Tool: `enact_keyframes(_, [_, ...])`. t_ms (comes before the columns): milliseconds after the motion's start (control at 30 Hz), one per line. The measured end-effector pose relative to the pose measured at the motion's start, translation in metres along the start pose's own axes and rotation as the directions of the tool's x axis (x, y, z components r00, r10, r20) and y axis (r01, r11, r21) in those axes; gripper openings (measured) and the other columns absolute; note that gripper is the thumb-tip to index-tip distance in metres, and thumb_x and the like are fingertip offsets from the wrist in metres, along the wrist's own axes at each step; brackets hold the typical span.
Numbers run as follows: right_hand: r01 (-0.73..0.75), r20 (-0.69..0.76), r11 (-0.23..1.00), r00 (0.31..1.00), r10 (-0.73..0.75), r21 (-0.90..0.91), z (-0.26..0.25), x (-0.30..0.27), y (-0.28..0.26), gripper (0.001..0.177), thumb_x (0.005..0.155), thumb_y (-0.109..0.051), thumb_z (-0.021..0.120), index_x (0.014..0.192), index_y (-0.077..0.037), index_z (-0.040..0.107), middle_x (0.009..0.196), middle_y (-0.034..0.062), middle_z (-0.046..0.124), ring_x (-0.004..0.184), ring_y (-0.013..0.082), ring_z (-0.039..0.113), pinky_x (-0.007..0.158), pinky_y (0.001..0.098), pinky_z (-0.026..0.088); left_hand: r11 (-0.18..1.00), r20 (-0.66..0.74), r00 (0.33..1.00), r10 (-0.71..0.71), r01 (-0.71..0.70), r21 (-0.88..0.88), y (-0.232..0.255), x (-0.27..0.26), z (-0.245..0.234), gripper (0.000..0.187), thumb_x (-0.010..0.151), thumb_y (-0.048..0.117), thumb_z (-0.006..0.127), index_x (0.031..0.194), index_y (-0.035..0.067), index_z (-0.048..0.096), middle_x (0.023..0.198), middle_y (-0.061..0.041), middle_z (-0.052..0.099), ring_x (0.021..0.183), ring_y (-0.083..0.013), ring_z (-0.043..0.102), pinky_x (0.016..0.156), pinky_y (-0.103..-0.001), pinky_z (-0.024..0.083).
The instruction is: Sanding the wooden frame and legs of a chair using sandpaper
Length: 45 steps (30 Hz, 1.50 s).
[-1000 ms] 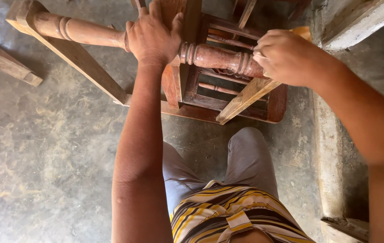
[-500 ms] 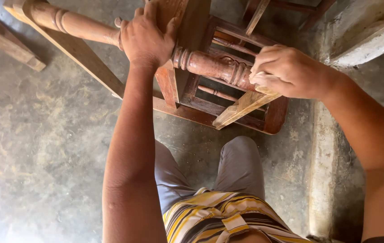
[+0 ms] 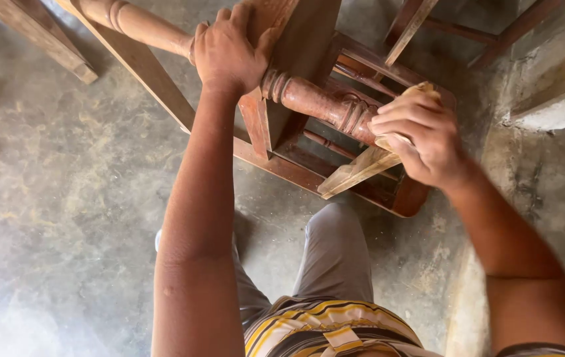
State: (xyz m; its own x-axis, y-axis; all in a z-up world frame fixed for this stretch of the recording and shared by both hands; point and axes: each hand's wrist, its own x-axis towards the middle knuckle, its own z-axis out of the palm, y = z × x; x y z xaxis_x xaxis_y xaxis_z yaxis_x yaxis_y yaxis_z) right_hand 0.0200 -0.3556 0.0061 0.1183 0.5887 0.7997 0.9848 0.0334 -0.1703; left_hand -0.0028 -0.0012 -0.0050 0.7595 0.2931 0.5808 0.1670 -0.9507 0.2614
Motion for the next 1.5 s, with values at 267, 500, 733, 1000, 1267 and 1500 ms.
enact_keyframes(267, [-0.193,0.39,0.967,0.914,0.115,0.166,-0.019,0.01,0.018,0.011,0.101,0.002,0.054,0.104,0.0,0.065,0.098,0.0145,0.062,0.093,0.0271,0.055,0.093,0.041,0.052,0.995,-0.132,0.991,0.019,-0.031,-0.093,-0.001,0.001,-0.001,0.053,0.098,0.061,0.067,0.1,0.008,0.073,0.09,-0.017,0.074,0.082,-0.0412,0.068,0.087,-0.053,0.048])
enact_keyframes(500, [-0.021,-0.275,0.999,0.962,0.011,-0.033,0.026,-0.065,-0.007,0.034,0.117,-0.025,0.038,0.122,0.001,0.059,0.132,0.0203,0.059,0.132,0.034,0.055,0.123,0.054,0.049,1.0,0.026,1.0,0.017,-0.016,-0.024,0.001,0.005,-0.007,0.043,0.098,0.048,0.062,0.119,0.011,0.062,0.094,-0.011,0.065,0.078,-0.0342,0.066,0.096,-0.052,0.045])
enact_keyframes(733, [0.047,0.249,0.995,0.968,-0.024,-0.087,-0.004,0.011,0.003,0.02,0.097,-0.006,0.056,0.089,0.003,0.072,0.094,0.0179,0.074,0.089,0.028,0.068,0.088,0.0407,0.058,0.997,-0.069,0.997,-0.015,0.01,-0.074,0.003,0.003,-0.006,0.046,0.092,0.052,0.067,0.118,0.014,0.066,0.097,-0.012,0.067,0.076,-0.0365,0.065,0.085,-0.046,0.047])
enact_keyframes(1000, [-0.282,0.09,0.924,0.959,0.267,0.259,0.002,-0.021,0.01,0.02,0.108,-0.005,0.043,0.104,-0.002,0.062,0.114,0.0162,0.069,0.106,0.0285,0.069,0.097,0.0385,0.064,0.988,-0.079,0.995,0.063,-0.073,-0.135,0.002,0.007,-0.006,0.047,0.094,0.045,0.067,0.126,0.01,0.066,0.102,-0.015,0.068,0.076,-0.0372,0.066,0.089,-0.045,0.046])
enact_keyframes(1267, [-0.275,0.255,0.935,0.943,0.216,0.225,-0.01,0.003,0.007,0.022,0.092,0.006,0.053,0.102,-0.005,0.069,0.106,0.0093,0.074,0.101,0.0205,0.067,0.098,0.0334,0.055,0.999,0.006,1.0,0.007,-0.007,-0.031,0.002,0.006,-0.004,0.043,0.094,0.048,0.068,0.119,0.014,0.066,0.087,-0.01,0.065,0.061,-0.0295,0.064,0.086,-0.044,0.049])
enact_keyframes(1500, [-0.086,0.695,0.995,0.712,0.1,-0.055,-0.013,0.051,0.001,0.03,0.087,0.003,0.067,0.062,-0.009,0.056,0.077,0.0028,0.058,0.063,0.0154,0.048,0.067,0.0316,0.047,0.992,-0.098,0.992,0.079,-0.087,-0.087,-0.002,0.001,-0.007,0.038,0.092,0.041,0.07,0.116,0.012,0.068,0.088,-0.01,0.066,0.063,-0.0311,0.062,0.08,-0.043,0.049])
